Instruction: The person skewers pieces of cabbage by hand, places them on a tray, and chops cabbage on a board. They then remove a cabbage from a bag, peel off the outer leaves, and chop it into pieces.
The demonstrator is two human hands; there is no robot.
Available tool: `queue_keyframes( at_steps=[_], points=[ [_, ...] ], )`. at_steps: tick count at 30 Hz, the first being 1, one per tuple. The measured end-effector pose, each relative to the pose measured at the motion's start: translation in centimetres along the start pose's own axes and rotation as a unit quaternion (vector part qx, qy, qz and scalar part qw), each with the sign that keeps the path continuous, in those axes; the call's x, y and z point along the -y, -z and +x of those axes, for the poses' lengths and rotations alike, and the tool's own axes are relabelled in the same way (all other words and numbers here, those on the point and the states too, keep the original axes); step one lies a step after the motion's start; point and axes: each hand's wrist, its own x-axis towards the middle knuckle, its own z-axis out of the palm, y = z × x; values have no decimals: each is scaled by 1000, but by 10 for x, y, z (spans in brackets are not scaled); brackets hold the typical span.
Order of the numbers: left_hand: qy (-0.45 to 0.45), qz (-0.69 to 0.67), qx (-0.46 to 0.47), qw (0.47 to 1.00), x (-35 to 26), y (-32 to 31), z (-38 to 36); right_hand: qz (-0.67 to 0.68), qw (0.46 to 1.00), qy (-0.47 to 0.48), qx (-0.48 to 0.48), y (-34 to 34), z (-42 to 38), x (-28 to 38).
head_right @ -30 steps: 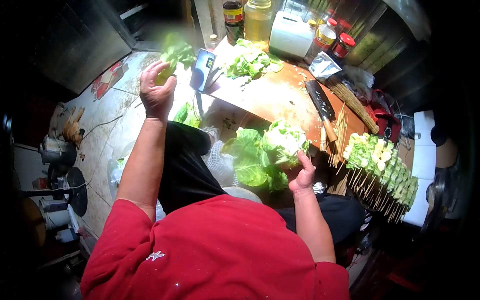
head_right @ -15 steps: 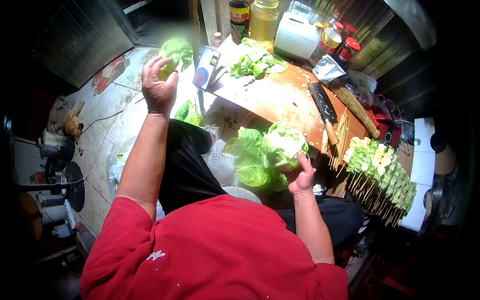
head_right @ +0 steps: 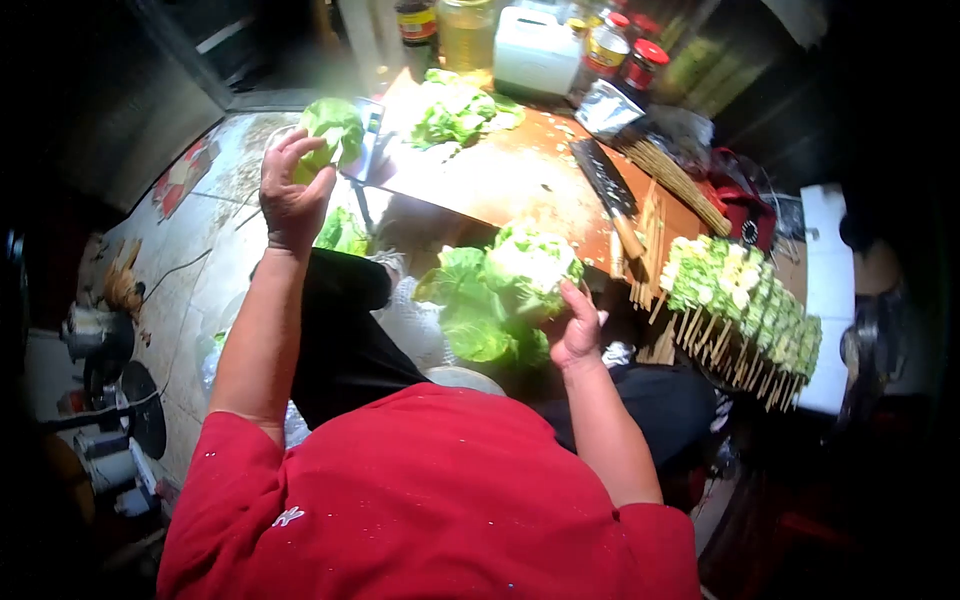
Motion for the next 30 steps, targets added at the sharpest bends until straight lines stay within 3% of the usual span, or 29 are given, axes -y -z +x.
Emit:
queue_keyframes(
  at_steps=[2,6,8,9,10,12,13,14,16,20,21,23,24,28,30],
  points=[
    [15,-117,112,987,-14,-5,-7,5,1000,17,-6,0,0,2],
    [-16,-276,353,894,-40,-18,-27,13,999,42,30,-7,-4,13],
    [6,-318,424,848,-56,-22,-35,9,997,60,40,-5,-6,15],
    [-1,-316,422,850,-62,-25,-41,18,995,82,57,-10,-9,19],
    [35,-336,445,829,-68,-26,-47,19,995,84,55,-14,-13,22],
    [230,-426,495,721,-82,-31,-68,-9,992,111,52,-22,-18,25],
    [334,-513,488,623,-93,-29,-74,1,994,98,41,-24,-21,25],
    [371,-530,484,589,-104,-27,-80,2,994,98,40,-27,-23,25],
    [399,-573,460,549,-121,-26,-93,-98,981,144,80,-34,-26,26],
    [506,-625,359,475,-144,-18,-84,-227,958,137,106,-46,-36,25],
    [505,-624,358,478,-141,-18,-87,-226,958,138,109,-48,-35,25],
    [448,-621,337,548,-131,-18,-97,-266,942,159,129,-50,-36,23],
    [448,-619,338,550,-129,-16,-95,-263,942,160,131,-51,-36,22],
    [439,-661,325,515,-115,-7,-85,-281,927,131,209,-55,-36,24],
    [497,-679,304,446,-110,0,-80,-248,933,148,212,-58,-33,22]
  ],
)
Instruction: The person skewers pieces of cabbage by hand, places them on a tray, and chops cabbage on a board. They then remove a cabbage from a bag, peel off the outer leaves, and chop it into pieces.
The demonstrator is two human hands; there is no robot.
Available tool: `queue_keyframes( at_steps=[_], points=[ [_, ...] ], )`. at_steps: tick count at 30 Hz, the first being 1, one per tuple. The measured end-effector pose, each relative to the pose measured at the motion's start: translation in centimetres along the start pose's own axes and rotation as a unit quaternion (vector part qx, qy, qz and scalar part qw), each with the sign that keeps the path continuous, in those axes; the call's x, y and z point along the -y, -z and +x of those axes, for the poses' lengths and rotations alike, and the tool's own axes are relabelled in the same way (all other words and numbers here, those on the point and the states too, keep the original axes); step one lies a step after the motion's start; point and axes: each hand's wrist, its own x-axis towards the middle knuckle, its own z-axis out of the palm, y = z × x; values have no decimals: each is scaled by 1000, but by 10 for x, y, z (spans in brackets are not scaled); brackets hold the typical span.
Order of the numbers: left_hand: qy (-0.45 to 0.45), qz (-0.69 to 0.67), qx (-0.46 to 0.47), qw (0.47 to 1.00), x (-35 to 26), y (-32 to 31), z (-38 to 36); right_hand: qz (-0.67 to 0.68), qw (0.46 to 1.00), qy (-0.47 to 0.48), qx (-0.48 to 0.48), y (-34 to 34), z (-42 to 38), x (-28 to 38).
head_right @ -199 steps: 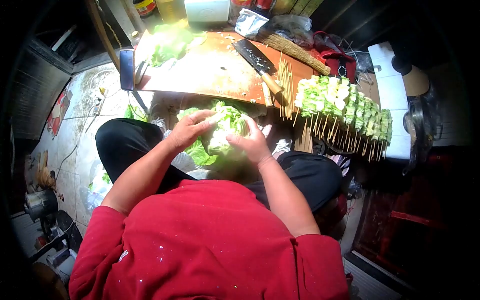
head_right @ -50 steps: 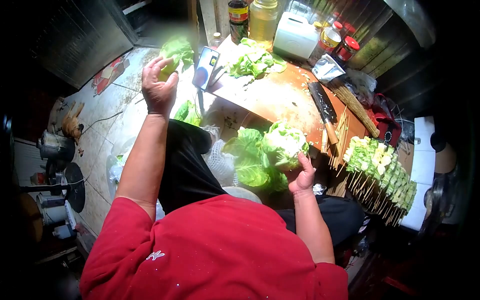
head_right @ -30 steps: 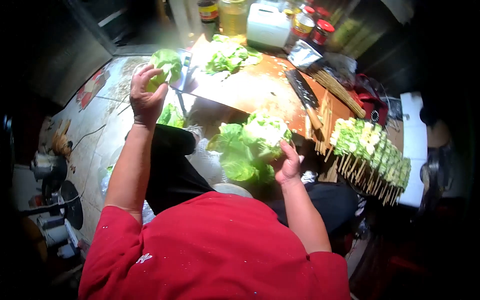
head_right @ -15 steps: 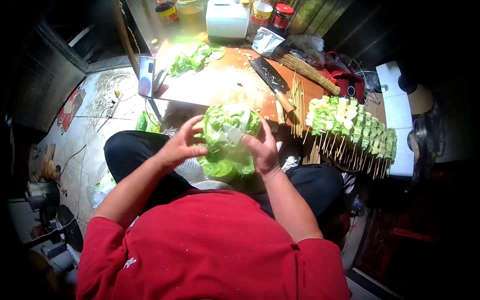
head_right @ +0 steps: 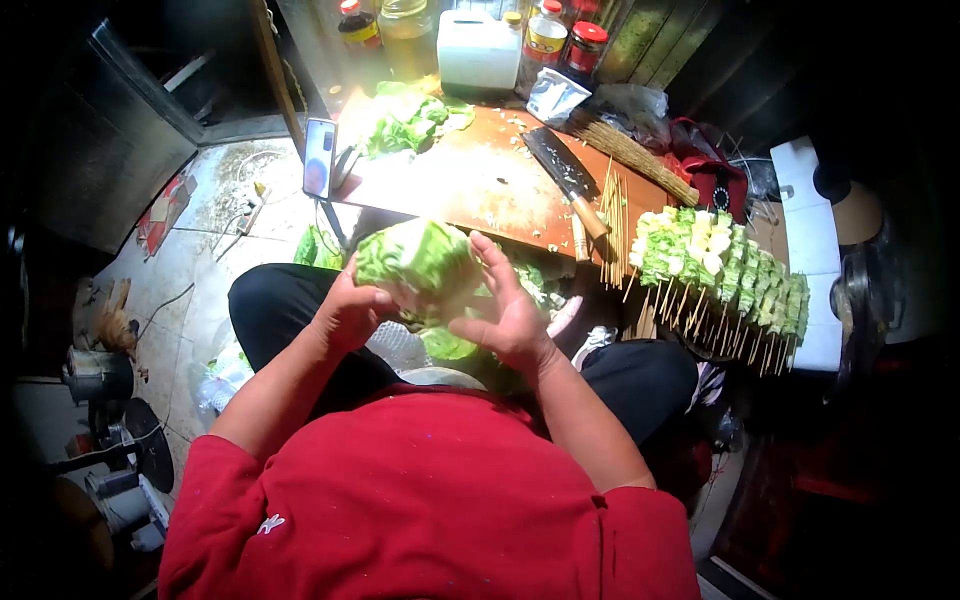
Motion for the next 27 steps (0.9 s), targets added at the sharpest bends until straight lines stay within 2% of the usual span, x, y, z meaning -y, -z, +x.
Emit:
queue_keyframes(
  at_steps=[1,4,6,8,11,12,14,16,18,20,22,24,27],
  points=[
    [-3,-38,34,999,-3,7,3,28,999,-20,-23,-2,1,4],
    [-78,-154,-12,985,-21,10,3,47,996,-48,-62,8,2,-2],
    [-98,-190,-3,977,-48,17,7,115,985,-106,-73,17,-4,-9],
    [-131,-162,-30,978,-83,26,16,99,980,-140,-101,16,-8,-20],
    [-126,-148,-4,981,-120,44,21,109,971,-197,-85,8,-9,-21],
    [-132,-116,-61,983,-128,39,20,102,970,-206,-80,7,-10,-26],
    [-124,-85,-109,983,-139,62,25,98,967,-223,-81,5,-13,-33],
    [-127,-87,-102,983,-144,72,31,92,964,-233,-84,7,-15,-40],
    [-203,-119,-182,955,-143,77,35,84,962,-246,-84,9,-16,-43],
    [-222,-126,-172,951,-147,84,37,90,955,-260,-110,10,-15,-44],
    [-241,-131,-237,932,-149,84,38,88,955,-261,-113,11,-15,-48],
    [-228,-158,-277,920,-149,78,36,95,950,-271,-124,12,-14,-52],
    [-217,-136,-277,926,-144,83,34,95,949,-279,-115,11,-15,-57]
  ],
)
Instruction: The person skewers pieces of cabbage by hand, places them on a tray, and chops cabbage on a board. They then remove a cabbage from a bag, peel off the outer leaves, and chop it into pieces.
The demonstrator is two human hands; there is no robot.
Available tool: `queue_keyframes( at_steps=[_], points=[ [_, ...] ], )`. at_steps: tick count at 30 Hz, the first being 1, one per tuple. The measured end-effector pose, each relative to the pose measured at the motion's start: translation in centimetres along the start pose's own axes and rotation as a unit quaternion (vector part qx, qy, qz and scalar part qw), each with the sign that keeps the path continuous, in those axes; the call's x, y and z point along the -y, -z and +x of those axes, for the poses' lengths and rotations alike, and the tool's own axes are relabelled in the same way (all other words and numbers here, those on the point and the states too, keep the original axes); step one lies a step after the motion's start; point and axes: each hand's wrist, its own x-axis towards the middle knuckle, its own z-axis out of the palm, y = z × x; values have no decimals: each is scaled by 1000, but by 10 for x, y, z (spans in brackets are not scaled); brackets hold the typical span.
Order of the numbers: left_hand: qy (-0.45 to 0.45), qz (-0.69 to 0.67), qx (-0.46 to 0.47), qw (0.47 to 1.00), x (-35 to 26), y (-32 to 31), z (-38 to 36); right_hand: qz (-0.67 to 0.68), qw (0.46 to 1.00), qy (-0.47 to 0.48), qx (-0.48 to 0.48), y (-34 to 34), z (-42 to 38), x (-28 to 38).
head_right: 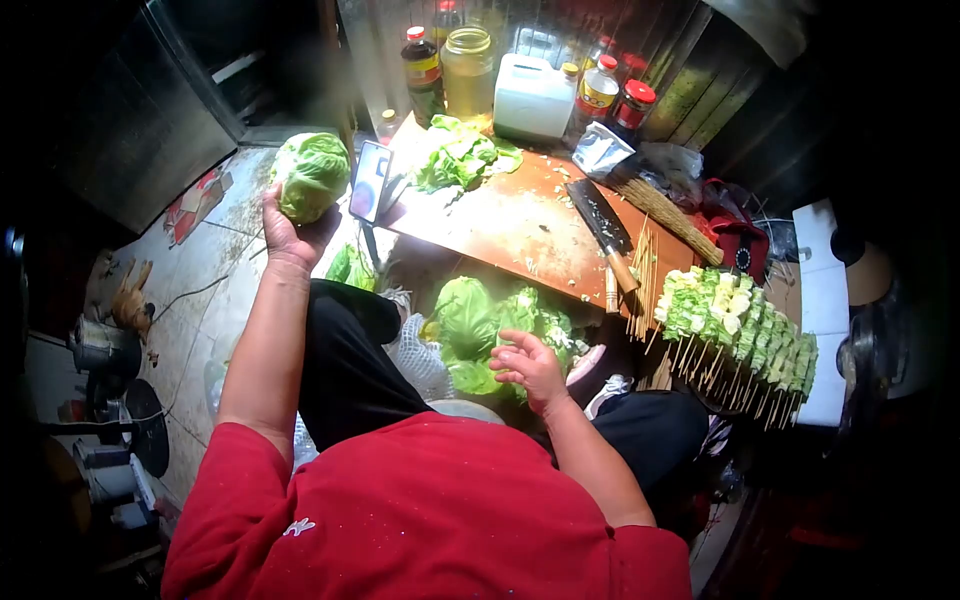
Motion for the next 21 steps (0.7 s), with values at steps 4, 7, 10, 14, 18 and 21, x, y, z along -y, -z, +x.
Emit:
queue_keyframes(
  at_steps=[4,7,10,14,18,21],
  points=[
    [-51,15,-33,998,2,-1,-4,-20,1000,-8,11,2,1,-6],
    [-108,71,-49,990,4,9,8,-30,1000,-8,4,1,-2,-5],
    [-151,82,-79,982,4,7,6,-21,1000,-6,3,6,-1,-8],
    [-218,95,-90,967,6,7,9,-28,1000,-1,2,6,-1,-9],
    [-308,121,-59,942,7,3,4,-58,998,3,2,7,0,-13],
    [-341,147,-48,927,10,-1,-5,-67,998,4,4,8,1,-14]
  ],
)
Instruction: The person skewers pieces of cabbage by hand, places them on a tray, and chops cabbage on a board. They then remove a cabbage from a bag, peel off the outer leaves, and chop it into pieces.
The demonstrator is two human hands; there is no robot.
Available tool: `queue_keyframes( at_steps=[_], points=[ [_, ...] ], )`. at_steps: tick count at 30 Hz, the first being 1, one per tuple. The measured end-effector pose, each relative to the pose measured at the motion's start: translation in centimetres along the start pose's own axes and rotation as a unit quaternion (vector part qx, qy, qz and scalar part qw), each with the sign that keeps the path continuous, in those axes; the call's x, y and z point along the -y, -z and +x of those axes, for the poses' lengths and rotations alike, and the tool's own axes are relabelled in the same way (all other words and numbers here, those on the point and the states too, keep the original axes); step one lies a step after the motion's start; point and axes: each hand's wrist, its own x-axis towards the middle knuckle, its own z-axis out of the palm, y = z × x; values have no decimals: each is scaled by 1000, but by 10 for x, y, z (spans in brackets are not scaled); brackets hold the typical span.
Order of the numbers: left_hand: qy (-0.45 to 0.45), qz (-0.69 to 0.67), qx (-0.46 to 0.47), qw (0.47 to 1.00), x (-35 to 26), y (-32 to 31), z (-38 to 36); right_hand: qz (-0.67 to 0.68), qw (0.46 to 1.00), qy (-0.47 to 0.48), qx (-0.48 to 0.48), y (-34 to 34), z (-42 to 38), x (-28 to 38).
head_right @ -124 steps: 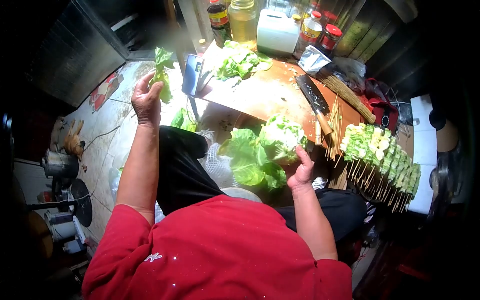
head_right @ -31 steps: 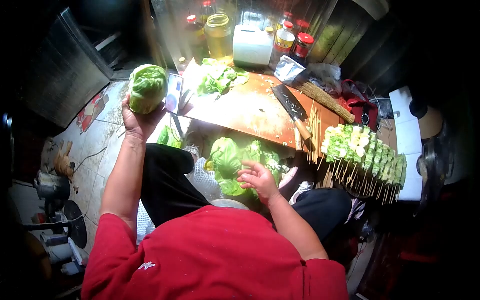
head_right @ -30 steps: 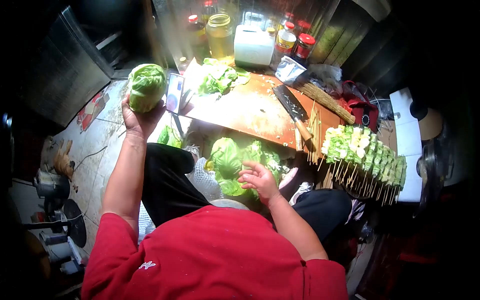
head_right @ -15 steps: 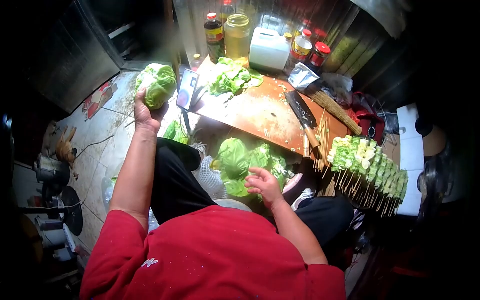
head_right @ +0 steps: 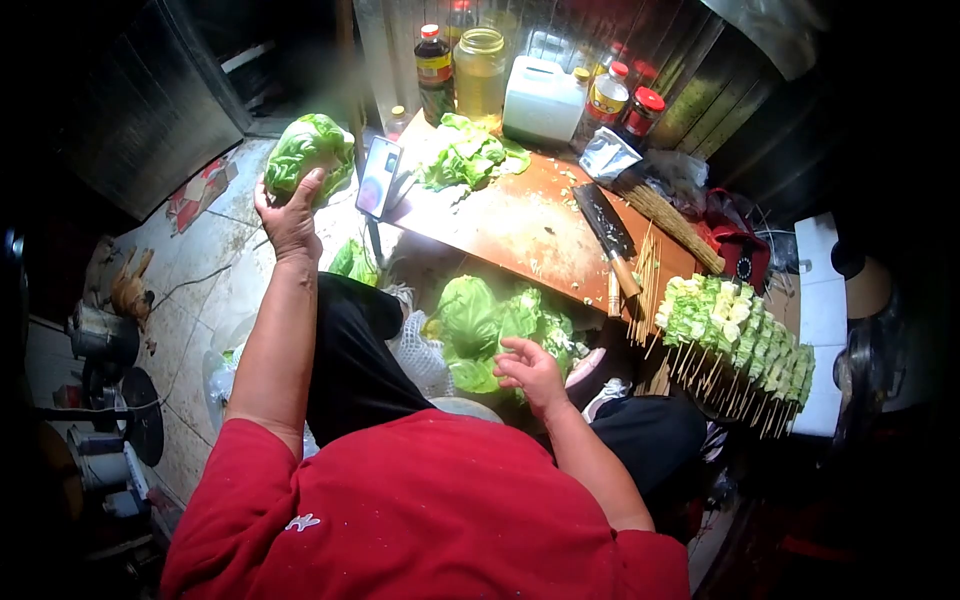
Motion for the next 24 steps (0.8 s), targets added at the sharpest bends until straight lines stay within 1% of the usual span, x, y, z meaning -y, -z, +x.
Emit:
queue_keyframes(
  at_steps=[3,6,14,16,18,20,21,22,24],
  points=[
    [-61,56,16,996,-1,-2,0,-6,1000,1,0,-1,1,0],
    [-86,74,27,993,0,-1,0,-11,1000,-2,0,0,0,-1],
    [-102,75,15,992,1,1,2,-7,1000,-1,-2,0,2,-4],
    [-78,64,-7,995,-1,-1,0,-14,1000,0,-1,2,3,-5],
    [-65,55,-6,996,-3,-2,-1,-17,1000,-1,0,1,0,-3],
    [3,5,26,1000,-4,0,-3,-19,1000,-3,2,-2,-1,-1],
    [24,0,20,1000,-3,-2,-7,-17,1000,0,3,-3,-1,0],
    [26,-1,23,999,-5,-2,-10,-15,1000,3,2,-3,-2,2],
    [167,-34,99,980,-8,-2,-19,-9,1000,9,3,-5,-3,8]
  ],
)
